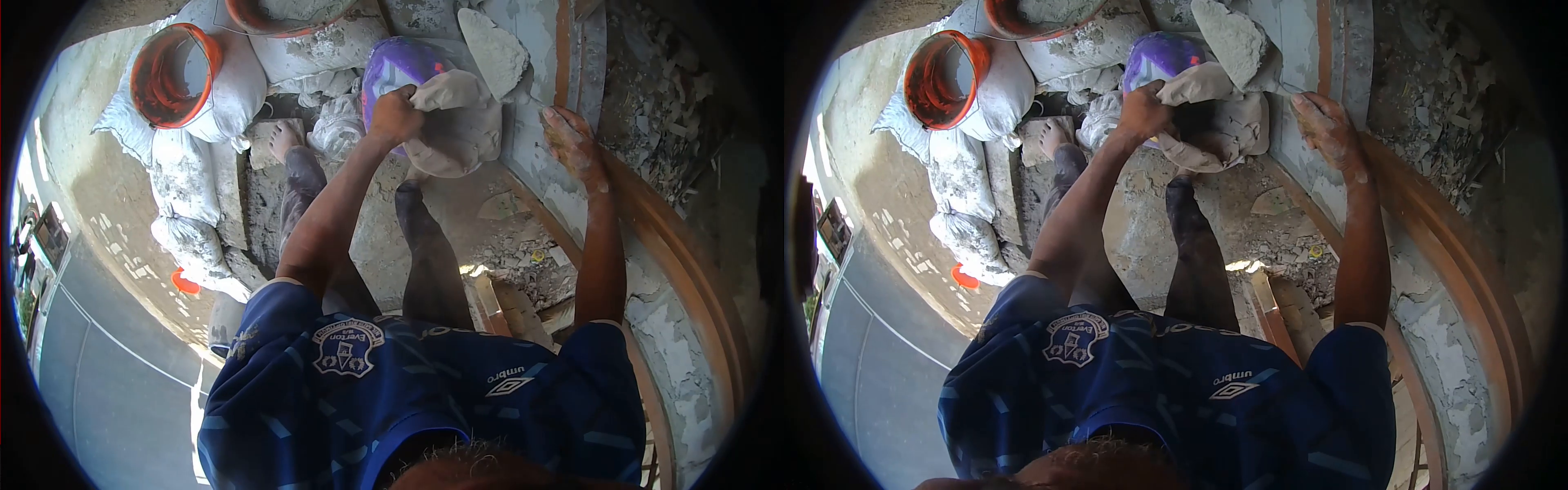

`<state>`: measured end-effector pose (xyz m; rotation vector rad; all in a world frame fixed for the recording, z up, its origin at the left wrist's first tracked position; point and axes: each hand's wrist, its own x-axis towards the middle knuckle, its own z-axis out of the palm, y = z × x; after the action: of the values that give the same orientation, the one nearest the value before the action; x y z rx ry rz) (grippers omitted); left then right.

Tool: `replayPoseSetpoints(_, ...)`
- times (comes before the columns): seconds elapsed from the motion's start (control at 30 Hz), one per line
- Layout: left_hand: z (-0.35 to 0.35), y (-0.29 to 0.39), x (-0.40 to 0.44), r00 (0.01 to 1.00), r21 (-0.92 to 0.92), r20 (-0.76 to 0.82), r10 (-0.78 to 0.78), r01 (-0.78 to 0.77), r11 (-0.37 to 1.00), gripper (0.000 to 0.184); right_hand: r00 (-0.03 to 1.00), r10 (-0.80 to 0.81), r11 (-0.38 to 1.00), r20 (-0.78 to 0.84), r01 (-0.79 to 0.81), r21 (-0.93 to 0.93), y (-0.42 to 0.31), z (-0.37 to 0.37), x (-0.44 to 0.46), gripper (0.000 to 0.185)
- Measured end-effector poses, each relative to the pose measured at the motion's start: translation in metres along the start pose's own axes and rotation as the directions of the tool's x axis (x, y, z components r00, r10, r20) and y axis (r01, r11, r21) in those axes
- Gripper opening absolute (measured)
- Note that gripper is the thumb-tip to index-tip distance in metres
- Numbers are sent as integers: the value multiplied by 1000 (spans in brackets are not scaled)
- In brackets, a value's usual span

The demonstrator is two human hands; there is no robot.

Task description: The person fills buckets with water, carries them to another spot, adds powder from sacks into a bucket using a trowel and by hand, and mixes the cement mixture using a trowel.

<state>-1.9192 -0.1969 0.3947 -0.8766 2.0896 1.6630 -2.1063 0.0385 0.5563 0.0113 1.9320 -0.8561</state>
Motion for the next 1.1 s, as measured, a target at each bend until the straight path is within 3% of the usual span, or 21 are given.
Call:
replayPoseSetpoints(0.1,-9,21,-9,996,29,-19,82,-82,996,30,1000,-15,1000,-25,16,25,4,-2,-6,38)
replayPoseSetpoints(0.27,-20,15,-50,995,195,-27,91,-84,977,26,1000,-13,999,-18,13,47,14,-5,-9,35)
replayPoseSetpoints(0.47,-12,-15,-62,984,144,-98,149,-134,980,25,1000,11,996,-16,-9,94,7,16,1,32)
replayPoseSetpoints(0.53,-14,-21,-31,983,47,-165,84,-77,996,21,1000,16,996,26,-18,87,-2,30,10,32)
replayPoseSetpoints(0.6,-41,-11,-9,993,-64,-65,-95,91,994,32,999,15,998,43,-18,65,-16,49,19,35)
replayPoseSetpoints(0.63,-41,-10,-7,994,-72,-73,-84,78,994,32,999,15,998,46,-18,57,-23,57,22,38)
replayPoseSetpoints(0.7,-37,-7,-1,988,160,-117,-99,117,980,42,998,0,996,66,-6,94,-31,72,28,39)
replayPoseSetpoints(0.77,-48,-5,-6,1000,209,19,18,-22,978,59,995,-54,990,79,43,134,-53,83,42,41)
replayPoseSetpoints(0.83,-68,-9,-14,987,113,119,111,-124,986,88,992,-42,993,122,28,112,-76,94,45,42)
replayPoseSetpoints(0.87,-83,-6,-17,985,117,105,135,-147,982,88,992,-67,993,110,55,107,-89,99,50,42)
replayPoseSetpoints(0.93,-112,-4,-24,996,-43,86,-38,42,998,93,991,-72,994,110,62,85,-117,111,62,42)
replayPoseSetpoints(1.0,-127,-22,-18,993,-148,-88,-82,69,987,89,989,-103,995,103,103,8,-153,129,74,42)
replayPoseSetpoints(1.07,-134,-46,-9,950,-385,-255,-180,71,920,82,986,-167,934,24,166,-317,-189,150,94,43)
replayPoseSetpoints(1.1,-139,-53,-7,949,-395,-260,-176,62,917,82,951,-310,820,1,268,-506,-196,162,116,43)
